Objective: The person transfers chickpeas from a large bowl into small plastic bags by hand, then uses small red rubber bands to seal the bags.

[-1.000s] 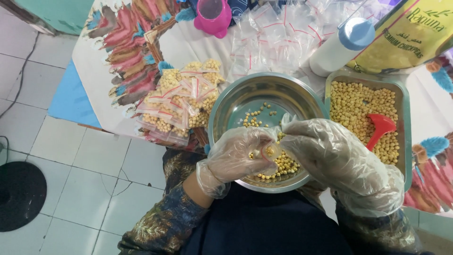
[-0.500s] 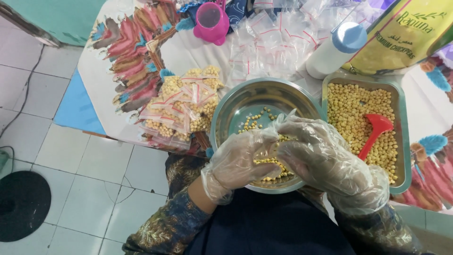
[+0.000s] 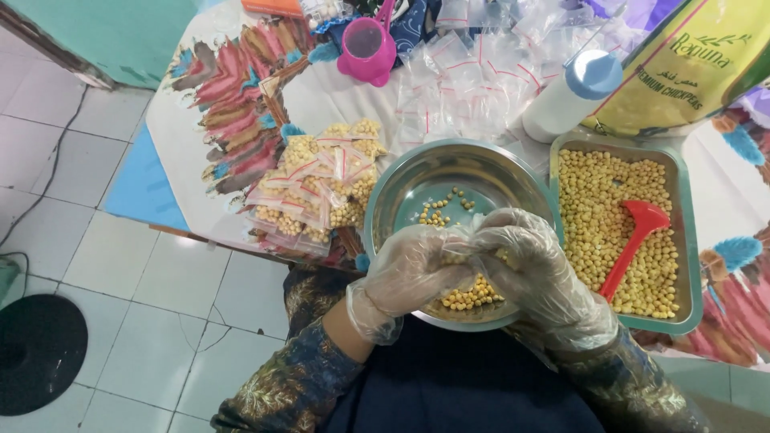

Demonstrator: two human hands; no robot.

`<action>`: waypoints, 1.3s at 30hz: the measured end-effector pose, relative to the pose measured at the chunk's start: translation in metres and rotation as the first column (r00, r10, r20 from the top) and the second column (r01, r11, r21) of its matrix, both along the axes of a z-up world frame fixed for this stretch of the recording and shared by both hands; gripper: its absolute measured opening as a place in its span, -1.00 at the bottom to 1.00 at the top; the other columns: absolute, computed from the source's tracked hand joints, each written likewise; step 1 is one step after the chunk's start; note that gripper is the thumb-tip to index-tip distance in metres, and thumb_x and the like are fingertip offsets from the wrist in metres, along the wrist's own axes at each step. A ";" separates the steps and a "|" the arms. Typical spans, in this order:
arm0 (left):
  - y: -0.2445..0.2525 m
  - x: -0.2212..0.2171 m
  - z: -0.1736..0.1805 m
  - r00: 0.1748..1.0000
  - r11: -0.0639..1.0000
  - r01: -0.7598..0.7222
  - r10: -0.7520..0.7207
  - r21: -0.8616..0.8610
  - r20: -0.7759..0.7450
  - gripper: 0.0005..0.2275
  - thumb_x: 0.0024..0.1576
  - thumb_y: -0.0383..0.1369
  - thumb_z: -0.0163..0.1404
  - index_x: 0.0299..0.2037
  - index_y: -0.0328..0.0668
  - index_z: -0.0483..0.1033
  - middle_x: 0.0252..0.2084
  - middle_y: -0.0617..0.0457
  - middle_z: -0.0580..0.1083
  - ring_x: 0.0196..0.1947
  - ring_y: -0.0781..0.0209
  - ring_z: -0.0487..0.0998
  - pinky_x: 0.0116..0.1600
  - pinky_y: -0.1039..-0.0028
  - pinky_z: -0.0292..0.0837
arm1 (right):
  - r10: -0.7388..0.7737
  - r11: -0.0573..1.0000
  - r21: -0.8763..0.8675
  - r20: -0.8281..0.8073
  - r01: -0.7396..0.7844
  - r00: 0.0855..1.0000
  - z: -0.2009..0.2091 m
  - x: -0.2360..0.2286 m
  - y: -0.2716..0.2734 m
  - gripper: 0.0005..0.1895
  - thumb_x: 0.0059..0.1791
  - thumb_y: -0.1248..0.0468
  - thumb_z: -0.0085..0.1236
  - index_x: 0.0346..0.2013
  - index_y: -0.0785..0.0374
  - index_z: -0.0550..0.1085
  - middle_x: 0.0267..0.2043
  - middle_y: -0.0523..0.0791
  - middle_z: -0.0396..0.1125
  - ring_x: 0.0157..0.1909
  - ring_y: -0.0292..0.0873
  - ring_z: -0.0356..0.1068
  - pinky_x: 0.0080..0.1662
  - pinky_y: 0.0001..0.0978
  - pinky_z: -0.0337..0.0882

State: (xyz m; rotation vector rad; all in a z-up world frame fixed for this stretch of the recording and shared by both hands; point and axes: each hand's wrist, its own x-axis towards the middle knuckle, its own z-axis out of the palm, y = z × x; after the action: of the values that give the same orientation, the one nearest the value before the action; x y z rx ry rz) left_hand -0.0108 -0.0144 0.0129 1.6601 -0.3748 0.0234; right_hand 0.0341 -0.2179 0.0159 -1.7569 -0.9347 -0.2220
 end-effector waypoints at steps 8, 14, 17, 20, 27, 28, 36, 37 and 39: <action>0.002 0.004 0.005 0.995 0.992 -0.092 0.094 -0.086 0.028 -0.87 0.03 -0.40 0.25 -0.22 -0.10 0.70 -0.26 -0.03 0.66 -0.06 0.04 0.68 -0.06 0.32 0.62 | -0.059 0.998 0.004 -0.039 0.059 0.997 -0.007 -0.001 0.000 -0.93 -0.09 0.48 0.21 -0.40 0.28 0.59 -0.41 -0.01 0.40 -0.39 0.09 0.44 -0.31 -0.22 0.49; -0.001 0.000 0.004 0.990 0.990 -0.140 0.140 -0.032 0.013 -0.90 0.06 -0.44 0.18 -0.25 -0.10 0.70 -0.28 -0.06 0.66 -0.13 0.00 0.70 -0.12 0.34 0.63 | -0.089 0.996 -0.019 -0.073 0.088 0.993 -0.003 -0.007 0.004 -0.92 -0.09 0.47 0.21 -0.41 0.24 0.58 -0.41 -0.05 0.43 -0.36 0.05 0.47 -0.26 -0.22 0.48; -0.004 -0.001 0.002 0.982 0.982 -0.189 0.188 -0.027 -0.014 -0.88 0.04 -0.41 0.20 -0.23 -0.09 0.69 -0.26 -0.06 0.66 -0.11 0.03 0.69 -0.09 0.33 0.62 | -0.088 0.996 0.002 -0.107 0.089 0.990 -0.010 -0.007 0.000 -0.90 -0.09 0.48 0.22 -0.35 0.27 0.60 -0.40 -0.04 0.42 -0.37 0.06 0.46 -0.27 -0.20 0.48; -0.002 0.002 0.010 0.982 0.980 -0.190 0.189 -0.054 -0.013 -0.94 0.06 -0.41 0.18 -0.31 -0.12 0.69 -0.36 -0.06 0.63 -0.24 0.09 0.71 -0.20 0.38 0.60 | -0.094 0.996 0.001 -0.125 0.094 0.988 -0.001 -0.010 0.005 -0.92 -0.09 0.48 0.21 -0.34 0.30 0.59 -0.42 0.01 0.41 -0.38 0.11 0.47 -0.26 -0.16 0.48; 0.004 0.008 0.005 0.995 0.984 -0.077 0.066 -0.160 -0.070 -0.94 -0.04 -0.48 0.21 -0.39 -0.09 0.66 -0.42 0.07 0.58 -0.21 0.45 0.53 -0.15 0.44 0.59 | -0.115 0.993 -0.012 -0.155 0.114 0.981 -0.006 -0.010 0.003 -0.93 -0.06 0.47 0.19 -0.35 0.28 0.58 -0.42 -0.01 0.38 -0.40 0.06 0.44 -0.24 -0.19 0.48; 0.005 0.009 0.003 0.995 0.992 -0.095 0.091 -0.086 -0.047 -0.94 0.00 -0.43 0.19 -0.35 -0.08 0.67 -0.40 0.03 0.60 -0.24 0.29 0.61 -0.18 0.41 0.60 | -0.110 0.994 -0.009 -0.150 0.110 0.983 -0.007 -0.010 0.003 -0.94 -0.08 0.47 0.22 -0.35 0.29 0.58 -0.42 0.00 0.38 -0.40 0.06 0.44 -0.24 -0.18 0.48; 0.004 0.009 0.003 0.995 0.994 -0.099 0.099 0.056 -0.001 -0.93 0.04 -0.43 0.11 -0.34 -0.14 0.67 -0.38 -0.11 0.61 -0.26 -0.17 0.68 -0.24 0.26 0.60 | -0.121 0.992 -0.048 -0.063 0.118 0.991 -0.012 -0.008 0.006 -0.91 -0.11 0.47 0.26 -0.33 0.30 0.60 -0.38 0.02 0.42 -0.36 0.12 0.47 -0.24 -0.16 0.48; 0.004 0.011 0.000 0.996 0.995 -0.093 0.093 0.036 -0.001 -0.95 0.04 -0.39 0.13 -0.36 -0.06 0.67 -0.38 -0.02 0.62 -0.25 -0.08 0.69 -0.23 0.31 0.60 | -0.128 0.991 -0.049 -0.079 0.124 0.989 -0.007 -0.009 0.008 -0.93 -0.10 0.45 0.25 -0.33 0.30 0.60 -0.39 0.01 0.42 -0.36 0.12 0.46 -0.24 -0.15 0.49; 0.004 0.011 -0.001 0.996 0.996 -0.091 0.092 0.021 -0.004 -0.96 0.05 -0.35 0.15 -0.39 0.02 0.68 -0.37 0.08 0.63 -0.24 0.00 0.70 -0.22 0.37 0.61 | -0.131 0.991 -0.045 -0.100 0.127 0.986 -0.007 -0.009 0.009 -0.94 -0.08 0.44 0.24 -0.33 0.29 0.60 -0.39 0.00 0.42 -0.37 0.12 0.46 -0.24 -0.14 0.49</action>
State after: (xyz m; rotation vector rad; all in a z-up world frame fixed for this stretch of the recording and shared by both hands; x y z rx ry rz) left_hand 0.0002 -0.0108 0.0120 1.6965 -0.2958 0.0838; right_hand 0.0255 -0.2088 0.0090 -1.8489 -0.7569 -0.1957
